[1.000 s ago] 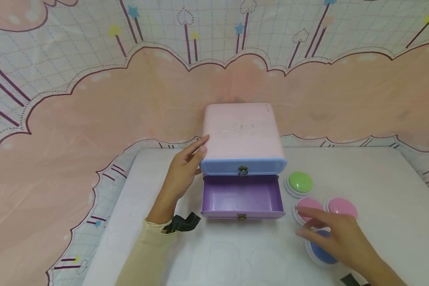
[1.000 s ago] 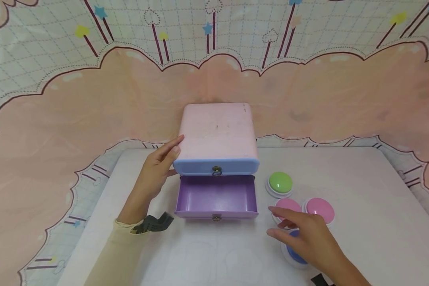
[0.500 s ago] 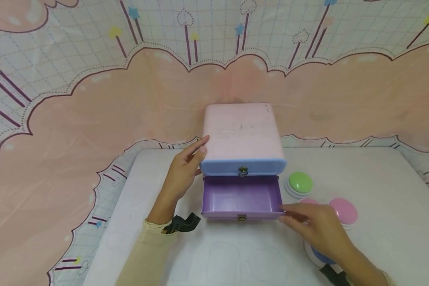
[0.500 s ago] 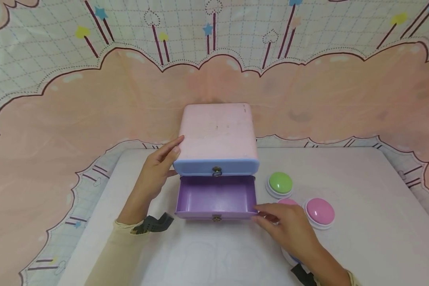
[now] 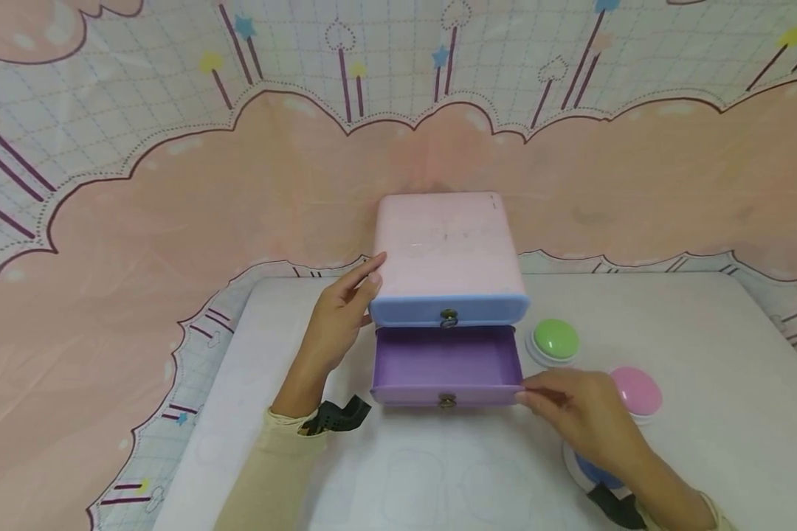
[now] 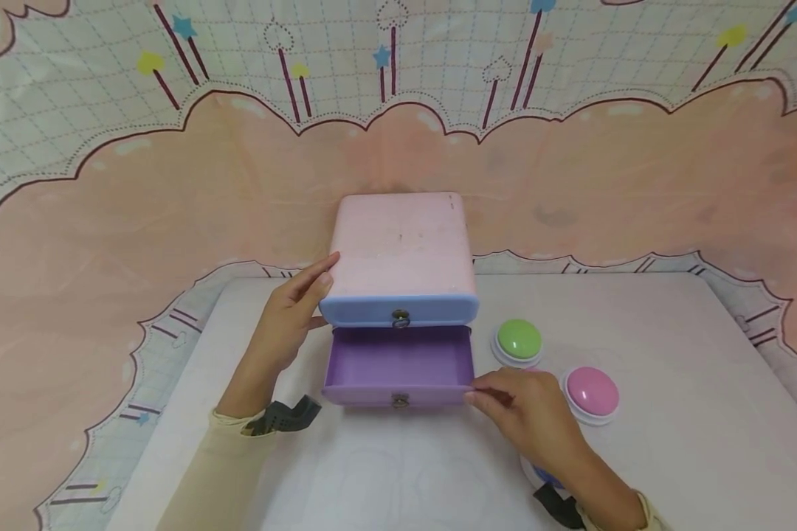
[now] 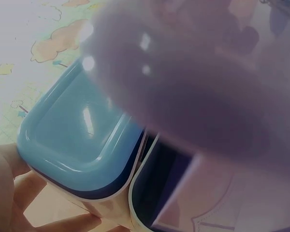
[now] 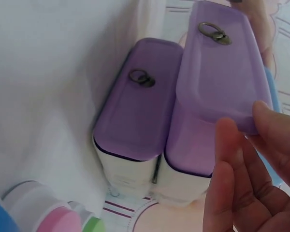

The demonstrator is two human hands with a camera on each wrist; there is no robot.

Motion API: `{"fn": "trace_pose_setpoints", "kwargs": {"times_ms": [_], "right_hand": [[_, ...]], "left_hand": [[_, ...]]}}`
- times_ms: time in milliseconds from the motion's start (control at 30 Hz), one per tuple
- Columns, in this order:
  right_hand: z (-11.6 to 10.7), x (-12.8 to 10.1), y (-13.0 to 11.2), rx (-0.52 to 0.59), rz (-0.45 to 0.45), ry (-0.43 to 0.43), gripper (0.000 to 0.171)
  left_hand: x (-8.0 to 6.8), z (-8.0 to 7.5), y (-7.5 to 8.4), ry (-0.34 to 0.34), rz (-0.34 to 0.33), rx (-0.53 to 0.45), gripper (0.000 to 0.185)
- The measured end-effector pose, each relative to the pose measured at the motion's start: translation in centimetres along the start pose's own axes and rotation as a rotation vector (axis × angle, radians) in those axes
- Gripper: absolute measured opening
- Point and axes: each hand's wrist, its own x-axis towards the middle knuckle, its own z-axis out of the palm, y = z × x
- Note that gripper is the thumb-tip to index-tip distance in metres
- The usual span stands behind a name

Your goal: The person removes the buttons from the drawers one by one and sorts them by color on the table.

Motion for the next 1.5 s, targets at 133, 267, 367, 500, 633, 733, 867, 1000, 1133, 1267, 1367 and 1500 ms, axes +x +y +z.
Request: {"fn": "trace_pose_setpoints", "kwargs": {"times_ms": [133, 267, 367, 500, 633, 733, 867, 1000, 1133, 1267, 1367, 1500], "right_hand": [[-0.1, 0.8, 0.0, 0.011, 0.053, -0.046, 0.011], [-0.3, 1.7, -0.2, 0.0, 0.139, -0.114, 0.008], [-0.3, 2.3, -0.1, -0.005, 0.141, -0.129, 0.005], [-0.3, 3.0, 0.0, -0.003, 0.12, -0.13, 0.005], [-0.2, 3.6, 0.1, -0.016, 0.131, -0.141, 0.006], [-0.2, 4.0, 0.2, -0.031, 0.149, -0.151, 0.007], [0.0, 4.3, 0.3, -0.037, 0.168, -0.144, 0.006], [0.1, 4.1, 0.1, -0.056, 0.211, -0.138, 0.011], [0.0, 3.6, -0.6, -0.082, 0.261, -0.122, 0.029], [0.2, 2.7, -1.4, -0.137, 0.194, 0.022, 0.038], [0.8, 2.1, -2.0, -0.158, 0.104, 0.145, 0.034], [1.9, 1.7, -3.0, -0.052, 0.082, 0.113, 0.025]], "left_hand": [[0.0, 0.0, 0.0, -0.001, -0.001, 0.0, 0.042], [0.1, 0.0, -0.1, -0.003, -0.002, -0.002, 0.042], [0.1, 0.0, -0.1, -0.002, -0.003, -0.005, 0.042], [0.1, 0.0, -0.1, -0.001, -0.008, 0.0, 0.042], [0.1, -0.1, 0.0, 0.003, -0.014, 0.009, 0.042], [0.1, -0.1, 0.0, 0.006, -0.017, 0.016, 0.042], [0.1, -0.1, 0.0, 0.009, -0.024, 0.029, 0.042], [0.1, -0.1, 0.0, 0.007, -0.026, 0.026, 0.042], [0.1, 0.0, 0.1, 0.003, -0.024, 0.016, 0.042], [0.1, 0.0, 0.1, 0.003, -0.021, 0.014, 0.042], [0.1, 0.0, 0.1, 0.004, -0.02, 0.017, 0.042], [0.1, 0.0, 0.1, 0.006, -0.024, 0.022, 0.042]]}}
